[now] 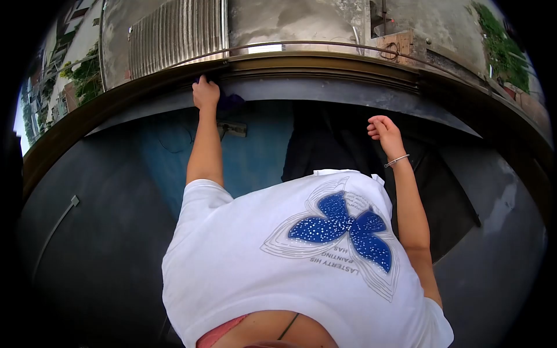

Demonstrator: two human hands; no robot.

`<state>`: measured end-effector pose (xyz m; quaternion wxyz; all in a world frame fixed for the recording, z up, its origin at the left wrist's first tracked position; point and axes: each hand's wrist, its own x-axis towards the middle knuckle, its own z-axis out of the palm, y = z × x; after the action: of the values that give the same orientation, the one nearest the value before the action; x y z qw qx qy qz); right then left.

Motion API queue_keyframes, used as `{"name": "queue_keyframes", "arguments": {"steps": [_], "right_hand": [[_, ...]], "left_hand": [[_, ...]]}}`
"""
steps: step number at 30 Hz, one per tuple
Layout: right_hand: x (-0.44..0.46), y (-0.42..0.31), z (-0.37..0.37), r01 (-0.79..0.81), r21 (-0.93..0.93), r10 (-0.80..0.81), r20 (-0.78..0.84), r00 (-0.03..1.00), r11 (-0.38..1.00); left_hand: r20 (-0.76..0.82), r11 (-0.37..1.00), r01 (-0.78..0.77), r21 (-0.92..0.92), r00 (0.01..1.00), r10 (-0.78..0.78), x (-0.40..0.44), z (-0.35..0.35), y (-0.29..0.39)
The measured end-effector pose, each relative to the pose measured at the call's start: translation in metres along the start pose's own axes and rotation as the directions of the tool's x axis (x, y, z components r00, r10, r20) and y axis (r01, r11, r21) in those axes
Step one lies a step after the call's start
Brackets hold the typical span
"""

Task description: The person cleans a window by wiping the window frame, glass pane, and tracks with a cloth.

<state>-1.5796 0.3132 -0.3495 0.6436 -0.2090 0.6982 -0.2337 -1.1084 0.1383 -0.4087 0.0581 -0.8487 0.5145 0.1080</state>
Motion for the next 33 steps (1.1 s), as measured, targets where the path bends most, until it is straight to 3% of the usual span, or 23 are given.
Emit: {"name": "queue_keyframes", "arguments": {"steps": [3,5,10,14,18,21,27,33], "right_hand": [[-0.009,0.005,0.023,-0.017,-0.011,0.017,0.032,0.999,1.0],[-0.01,0.012,0.034,-0.034,-0.018,0.034,0.038,0.999,0.999],[-0.011,0.018,0.049,-0.039,-0.027,0.04,0.05,0.998,0.999],[-0.011,0.011,0.051,-0.005,-0.033,0.005,0.023,1.0,0.999],[-0.014,0.004,0.046,0.021,-0.007,-0.021,-0.041,0.999,1.0],[-0.013,0.009,0.04,0.042,-0.004,-0.042,-0.066,0.997,0.999],[-0.023,0.015,0.053,0.027,-0.014,-0.028,-0.119,0.992,1.0],[-0.036,0.025,0.089,-0.005,-0.056,0.0,-0.088,0.996,0.998]], "left_hand": [[0.042,0.985,-0.155,0.081,0.988,0.152,-0.006,-0.01,0.008],[0.009,0.972,-0.236,0.016,0.972,0.236,-0.025,-0.007,0.03],[0.063,0.989,-0.128,-0.077,0.989,0.133,-0.045,0.005,0.049],[0.01,0.987,-0.106,-0.123,0.994,0.108,-0.054,0.012,0.049],[0.094,0.981,-0.168,-0.1,0.98,0.178,-0.043,0.005,0.027],[0.152,0.975,-0.223,0.017,0.964,0.218,-0.026,0.001,-0.003],[0.178,0.99,0.029,0.137,0.983,-0.053,0.047,-0.018,-0.074],[0.271,0.98,0.127,0.151,0.948,-0.165,0.096,-0.033,-0.103]]}}
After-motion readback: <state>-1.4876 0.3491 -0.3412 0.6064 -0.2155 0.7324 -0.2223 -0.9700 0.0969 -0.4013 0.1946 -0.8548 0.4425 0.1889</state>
